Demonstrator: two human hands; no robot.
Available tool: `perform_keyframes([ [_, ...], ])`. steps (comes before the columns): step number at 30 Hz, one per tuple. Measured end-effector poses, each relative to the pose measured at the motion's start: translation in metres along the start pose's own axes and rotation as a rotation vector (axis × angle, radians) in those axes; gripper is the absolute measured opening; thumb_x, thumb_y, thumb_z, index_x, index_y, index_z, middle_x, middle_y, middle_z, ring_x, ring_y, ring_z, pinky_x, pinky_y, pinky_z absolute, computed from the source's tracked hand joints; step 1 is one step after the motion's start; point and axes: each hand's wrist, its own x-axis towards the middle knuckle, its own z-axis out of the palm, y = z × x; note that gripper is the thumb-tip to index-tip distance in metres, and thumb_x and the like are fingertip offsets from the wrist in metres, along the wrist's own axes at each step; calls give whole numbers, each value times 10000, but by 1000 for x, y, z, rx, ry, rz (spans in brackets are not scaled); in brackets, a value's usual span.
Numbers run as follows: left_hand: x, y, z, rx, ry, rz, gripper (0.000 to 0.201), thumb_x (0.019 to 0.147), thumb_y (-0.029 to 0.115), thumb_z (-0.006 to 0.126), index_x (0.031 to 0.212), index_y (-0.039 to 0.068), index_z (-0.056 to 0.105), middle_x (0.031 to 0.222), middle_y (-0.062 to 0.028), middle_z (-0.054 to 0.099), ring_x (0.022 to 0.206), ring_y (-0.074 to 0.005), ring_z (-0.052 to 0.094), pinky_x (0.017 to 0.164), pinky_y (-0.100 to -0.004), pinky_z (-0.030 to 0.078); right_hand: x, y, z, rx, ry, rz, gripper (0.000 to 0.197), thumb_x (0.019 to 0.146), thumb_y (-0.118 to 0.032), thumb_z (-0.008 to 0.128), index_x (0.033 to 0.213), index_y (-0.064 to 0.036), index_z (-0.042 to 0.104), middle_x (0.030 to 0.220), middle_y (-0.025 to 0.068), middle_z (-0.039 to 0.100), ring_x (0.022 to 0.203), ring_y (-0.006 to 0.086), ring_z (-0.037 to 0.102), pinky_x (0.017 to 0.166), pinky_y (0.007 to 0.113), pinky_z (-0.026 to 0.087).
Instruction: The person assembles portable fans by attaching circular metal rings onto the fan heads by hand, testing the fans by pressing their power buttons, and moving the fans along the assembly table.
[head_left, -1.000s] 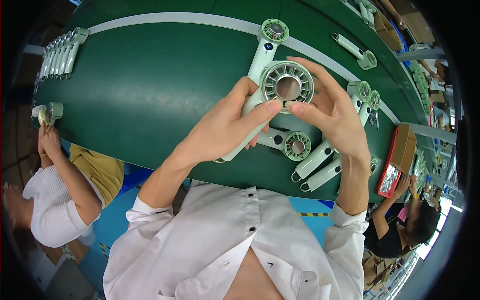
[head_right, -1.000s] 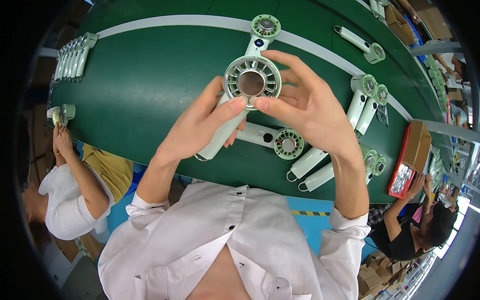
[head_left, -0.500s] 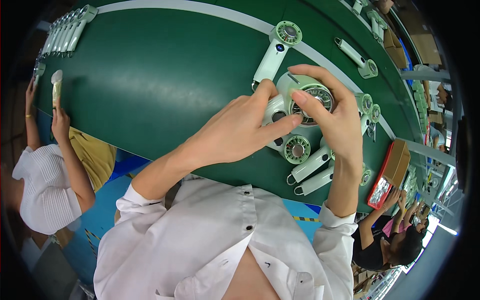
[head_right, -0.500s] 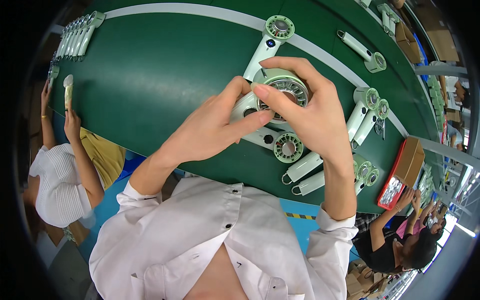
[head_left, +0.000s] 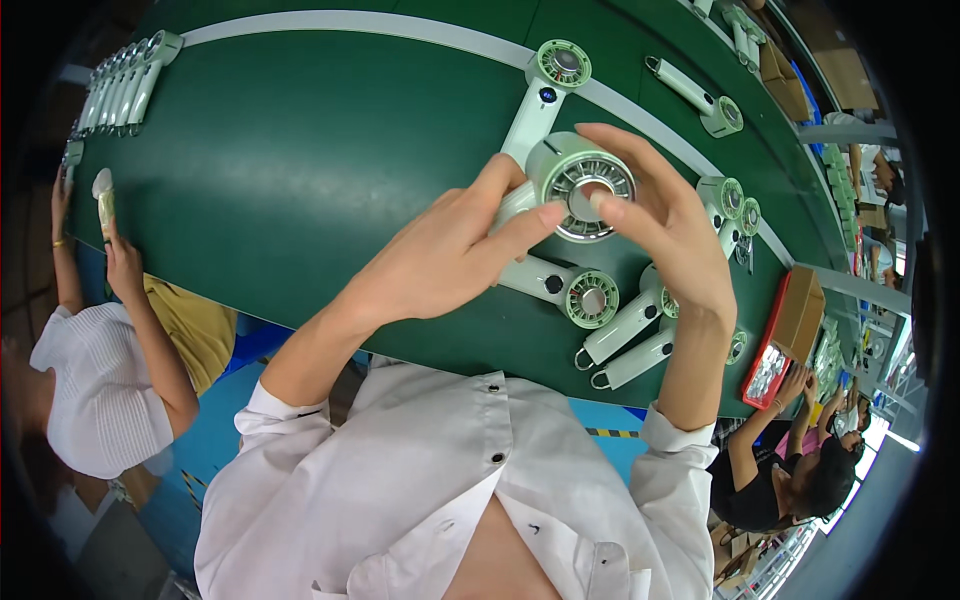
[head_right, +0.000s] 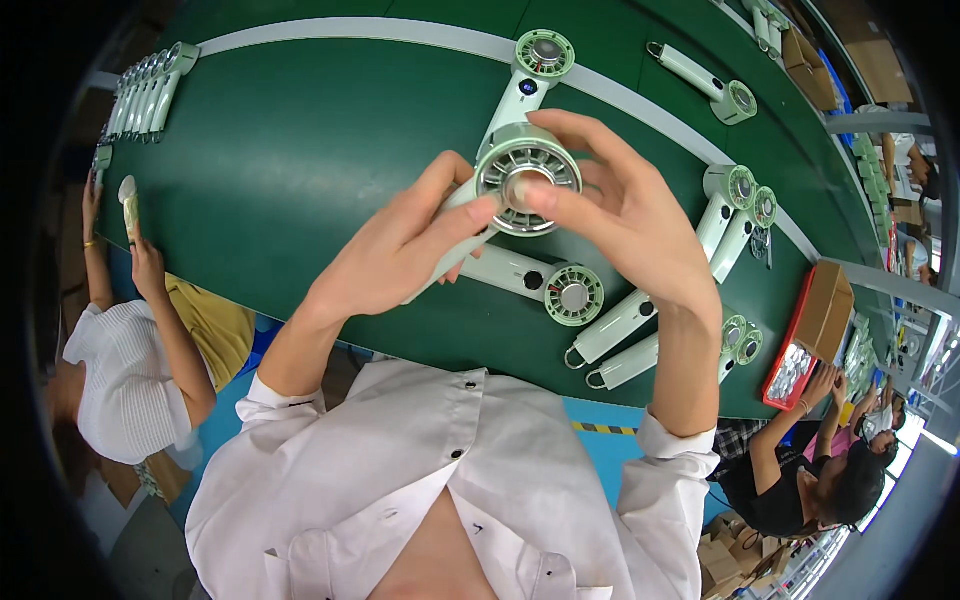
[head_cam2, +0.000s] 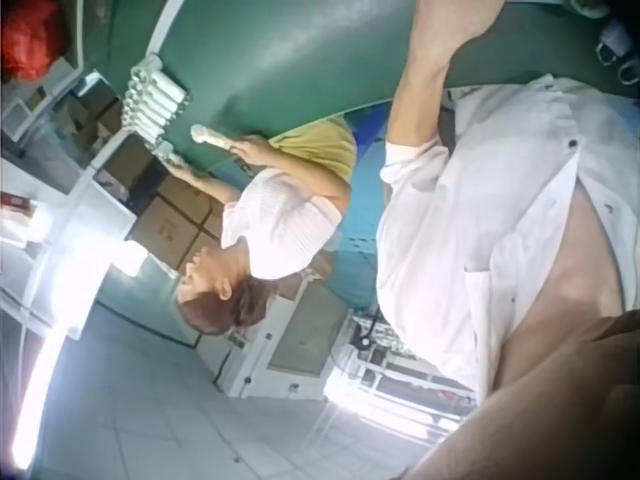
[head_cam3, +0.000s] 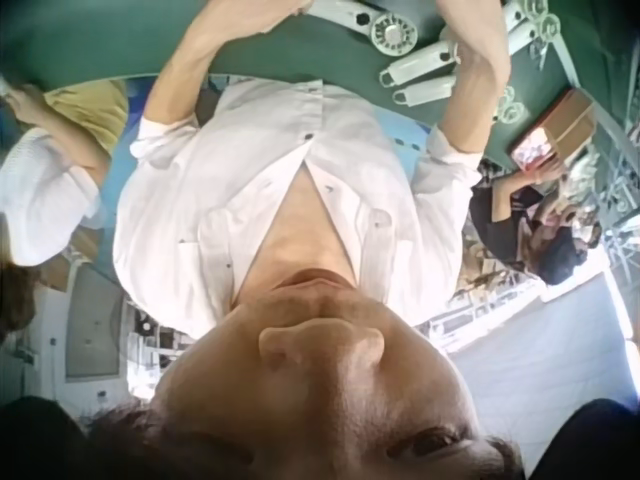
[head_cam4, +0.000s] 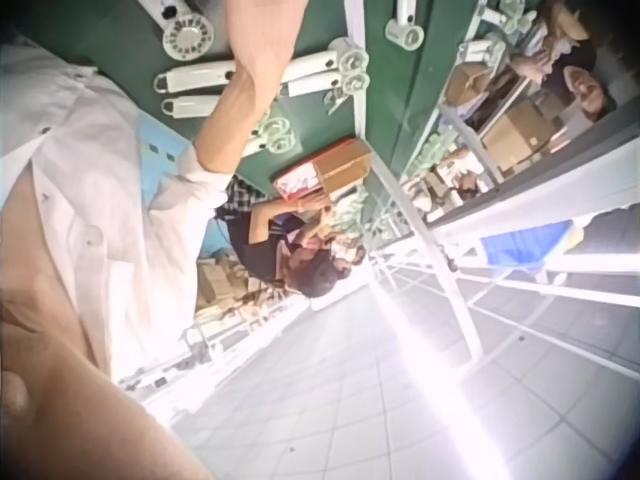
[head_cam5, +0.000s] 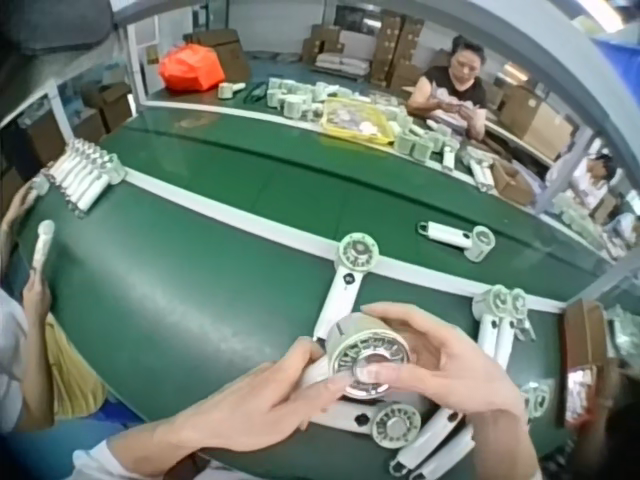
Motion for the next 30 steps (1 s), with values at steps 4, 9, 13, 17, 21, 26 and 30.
perform_keyframes([
  [4,2,-3,-4,-64,32,-4,492,1032,485,509,1030,-6,475,642,-104,593,527,-217,582,528,-370,440,-1,8,2,101,-62,4,665,879,-36,709,1475,21,420,1360,121,545,1223,187,542,1055,341,437],
  [9,5,-1,-7,117,93,82,473,1055,473,462,1001,4,465,609,-105,574,520,-204,584,508,-362,443,2,12,12,16,11,-55,719,845,61,711,1493,0,405,1379,114,542,1250,192,538,1089,351,421],
  [13,6,1,-18,18,87,102,437,1063,450,444,1011,18,488,676,-108,623,540,-183,610,509,-300,464,7,-1,19,-40,52,-44,743,832,73,717,1500,-8,401,1398,116,533,1258,189,537,1089,356,426],
  [17,6,-2,-41,-293,78,77,448,1077,450,377,1010,36,535,765,-101,664,569,-161,631,513,-277,506,2,-7,18,5,59,-177,761,818,-33,769,1488,-3,410,1392,160,545,1247,237,569,1077,386,446],
  [21,0,-12,-79,-399,62,110,582,1081,512,228,1047,39,564,772,-105,645,562,-156,616,500,-294,537,-22,-4,-5,-95,255,-207,715,829,-111,758,1454,27,442,1401,192,545,1224,269,595,1061,396,455],
  [26,-19,-21,-111,-429,198,159,607,1079,525,255,1064,28,603,801,-83,624,595,-149,627,492,-283,526,-52,23,-44,-170,360,-137,477,946,-145,646,1362,59,533,1344,193,587,1147,244,638,1041,369,464],
  [30,-10,-48,-140,147,685,106,570,1086,459,384,1169,-52,623,1020,-85,645,940,-158,531,939,-308,427,-71,38,-64,-212,530,-89,337,1001,-132,586,1269,72,603,1245,186,641,1051,215,674,995,346,497],
])
